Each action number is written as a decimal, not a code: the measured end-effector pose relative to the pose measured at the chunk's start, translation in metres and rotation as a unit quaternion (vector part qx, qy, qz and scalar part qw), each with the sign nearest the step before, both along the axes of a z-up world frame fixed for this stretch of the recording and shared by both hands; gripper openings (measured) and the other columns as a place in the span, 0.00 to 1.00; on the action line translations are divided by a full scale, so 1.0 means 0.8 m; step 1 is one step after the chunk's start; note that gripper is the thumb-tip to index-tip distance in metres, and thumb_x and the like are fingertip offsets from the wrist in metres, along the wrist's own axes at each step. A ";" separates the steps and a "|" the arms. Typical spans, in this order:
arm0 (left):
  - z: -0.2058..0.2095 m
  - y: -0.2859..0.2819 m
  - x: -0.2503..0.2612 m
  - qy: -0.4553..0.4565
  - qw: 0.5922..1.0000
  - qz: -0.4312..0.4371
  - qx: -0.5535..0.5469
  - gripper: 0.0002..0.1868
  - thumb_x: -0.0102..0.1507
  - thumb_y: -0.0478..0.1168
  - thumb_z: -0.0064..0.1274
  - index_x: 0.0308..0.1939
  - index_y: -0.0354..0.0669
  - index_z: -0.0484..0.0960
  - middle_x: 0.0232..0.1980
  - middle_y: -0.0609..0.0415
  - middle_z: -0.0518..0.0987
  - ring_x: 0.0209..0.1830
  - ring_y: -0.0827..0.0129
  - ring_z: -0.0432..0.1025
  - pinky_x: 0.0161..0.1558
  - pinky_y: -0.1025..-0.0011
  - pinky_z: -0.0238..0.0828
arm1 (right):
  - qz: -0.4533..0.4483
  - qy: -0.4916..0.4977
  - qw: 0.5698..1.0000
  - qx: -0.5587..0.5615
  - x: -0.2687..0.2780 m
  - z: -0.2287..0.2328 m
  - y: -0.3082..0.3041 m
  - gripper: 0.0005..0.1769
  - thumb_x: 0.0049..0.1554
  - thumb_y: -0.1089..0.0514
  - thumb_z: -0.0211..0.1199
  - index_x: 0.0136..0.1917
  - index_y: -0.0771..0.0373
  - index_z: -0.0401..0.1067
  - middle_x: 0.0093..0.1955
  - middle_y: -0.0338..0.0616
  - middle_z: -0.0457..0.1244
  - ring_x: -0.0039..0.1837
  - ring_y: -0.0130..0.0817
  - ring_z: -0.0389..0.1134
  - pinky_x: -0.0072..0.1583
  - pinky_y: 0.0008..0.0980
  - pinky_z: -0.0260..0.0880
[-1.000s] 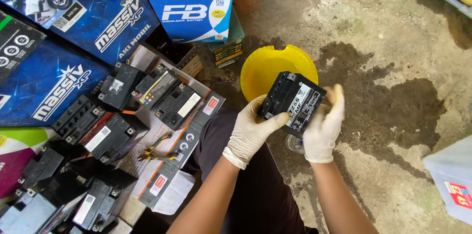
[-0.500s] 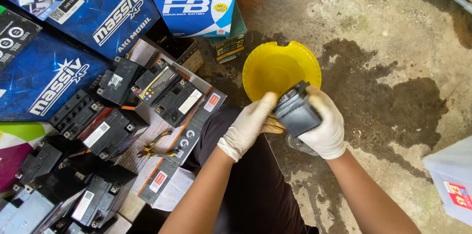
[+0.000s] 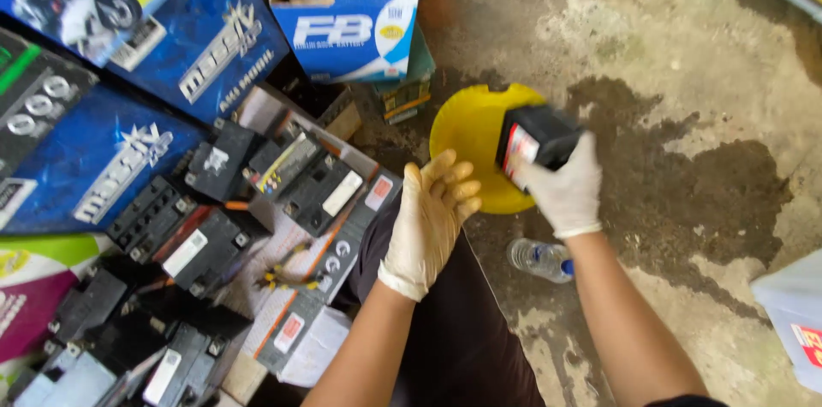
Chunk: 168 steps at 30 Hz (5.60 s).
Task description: Cleaning small battery components in a bucket and inspecting batteries
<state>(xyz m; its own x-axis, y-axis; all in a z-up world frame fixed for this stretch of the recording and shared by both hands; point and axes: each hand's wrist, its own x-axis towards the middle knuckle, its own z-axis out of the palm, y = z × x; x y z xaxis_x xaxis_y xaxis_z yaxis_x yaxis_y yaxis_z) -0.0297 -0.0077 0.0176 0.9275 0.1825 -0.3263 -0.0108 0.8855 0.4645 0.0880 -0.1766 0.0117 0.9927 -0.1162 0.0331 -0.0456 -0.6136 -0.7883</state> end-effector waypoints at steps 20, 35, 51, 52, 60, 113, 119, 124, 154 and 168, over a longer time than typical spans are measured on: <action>-0.010 -0.001 -0.004 0.007 1.000 0.000 0.001 0.44 0.65 0.72 0.39 0.74 0.46 0.64 0.66 0.47 0.72 0.61 0.59 0.71 0.61 0.62 0.70 | 0.020 -0.066 0.997 0.030 0.000 0.031 0.004 0.29 0.42 0.53 0.86 0.49 0.55 0.68 0.44 0.45 0.68 0.52 0.38 0.71 0.53 0.35 0.69; -0.027 -0.014 -0.008 0.024 0.997 0.035 0.060 0.40 0.67 0.68 0.41 0.76 0.49 0.64 0.76 0.51 0.64 0.78 0.57 0.55 0.74 0.55 0.45 | -0.098 0.141 0.832 0.527 -0.057 -0.016 0.008 0.27 0.51 0.64 0.73 0.63 0.56 0.71 0.57 0.47 0.69 0.57 0.39 0.74 0.56 0.43 0.80; -0.028 -0.007 0.003 -0.003 0.999 0.044 -0.019 0.47 0.65 0.69 0.44 0.78 0.41 0.59 0.79 0.36 0.55 0.81 0.41 0.48 0.75 0.44 0.40 | 0.364 0.267 0.245 0.858 -0.059 0.074 -0.011 0.30 0.70 0.44 0.46 0.83 0.42 0.49 0.83 0.58 0.48 0.85 0.63 0.36 0.75 0.67 0.47; -0.026 -0.008 0.004 -0.005 0.999 0.044 -0.019 0.47 0.65 0.69 0.44 0.78 0.41 0.59 0.79 0.36 0.55 0.81 0.41 0.48 0.75 0.44 0.40 | 0.365 0.266 0.246 0.858 -0.060 0.075 -0.009 0.30 0.70 0.44 0.46 0.83 0.42 0.49 0.83 0.58 0.48 0.85 0.63 0.36 0.75 0.67 0.47; 0.015 0.002 -0.002 0.023 1.000 0.005 -0.016 0.54 0.53 0.71 0.48 0.75 0.42 0.60 0.78 0.39 0.60 0.80 0.50 0.54 0.76 0.52 0.48 | 0.199 0.014 0.612 0.765 -0.084 0.182 0.000 0.24 0.61 0.45 0.64 0.26 0.48 0.62 0.19 0.20 0.50 0.22 0.09 0.50 0.30 0.06 0.51; 0.008 -0.004 0.005 0.042 0.999 -0.014 0.020 0.49 0.56 0.71 0.41 0.74 0.46 0.64 0.75 0.49 0.66 0.78 0.60 0.59 0.71 0.63 0.53 | 0.036 -0.306 0.869 0.387 -0.044 0.114 -0.014 0.34 0.60 0.73 0.69 0.73 0.63 0.57 0.70 0.58 0.60 0.72 0.53 0.64 0.75 0.54 0.66; 0.004 -0.018 0.003 0.007 0.997 0.013 0.075 0.40 0.69 0.62 0.41 0.77 0.41 0.59 0.73 0.40 0.56 0.75 0.45 0.51 0.73 0.48 0.47 | -0.116 0.017 0.789 0.604 -0.045 0.086 0.039 0.23 0.56 0.52 0.73 0.62 0.55 0.71 0.56 0.44 0.71 0.56 0.38 0.77 0.58 0.43 0.83; -0.008 -0.065 0.013 0.038 0.991 0.030 0.121 0.30 0.70 0.59 0.47 0.70 0.51 0.69 0.66 0.56 0.69 0.68 0.67 0.62 0.69 0.59 0.58 | 0.000 -0.270 0.918 0.290 -0.028 0.014 0.006 0.46 0.58 0.68 0.80 0.79 0.55 0.53 0.73 0.48 0.60 0.74 0.29 0.59 0.78 0.38 0.57; -0.050 -0.105 0.027 0.112 0.992 -0.042 0.038 0.51 0.65 0.70 0.51 0.78 0.40 0.52 0.77 0.33 0.52 0.79 0.36 0.48 0.73 0.41 0.46 | -0.013 0.032 0.998 0.055 0.044 -0.016 0.024 0.43 0.42 0.37 0.85 0.63 0.50 0.67 0.54 0.43 0.68 0.60 0.41 0.71 0.58 0.41 0.71; 0.055 -0.085 0.020 0.059 0.976 0.070 0.199 0.40 0.48 0.42 0.76 0.61 0.43 0.73 0.49 0.54 0.78 0.50 0.73 0.72 0.53 0.72 0.74 | 0.075 0.046 0.908 0.410 -0.071 0.088 0.048 0.34 0.66 0.35 0.46 0.71 0.62 0.67 0.60 0.41 0.68 0.60 0.22 0.68 0.59 0.23 0.76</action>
<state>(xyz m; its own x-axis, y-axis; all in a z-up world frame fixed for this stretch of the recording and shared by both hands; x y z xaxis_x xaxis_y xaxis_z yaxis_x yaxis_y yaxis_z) -0.0140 -0.0756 0.0614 0.8444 0.4389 -0.3070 -0.0444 0.6286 0.7765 0.0310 -0.1382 0.0824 0.9935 0.0720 -0.0885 -0.0998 0.1726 -0.9799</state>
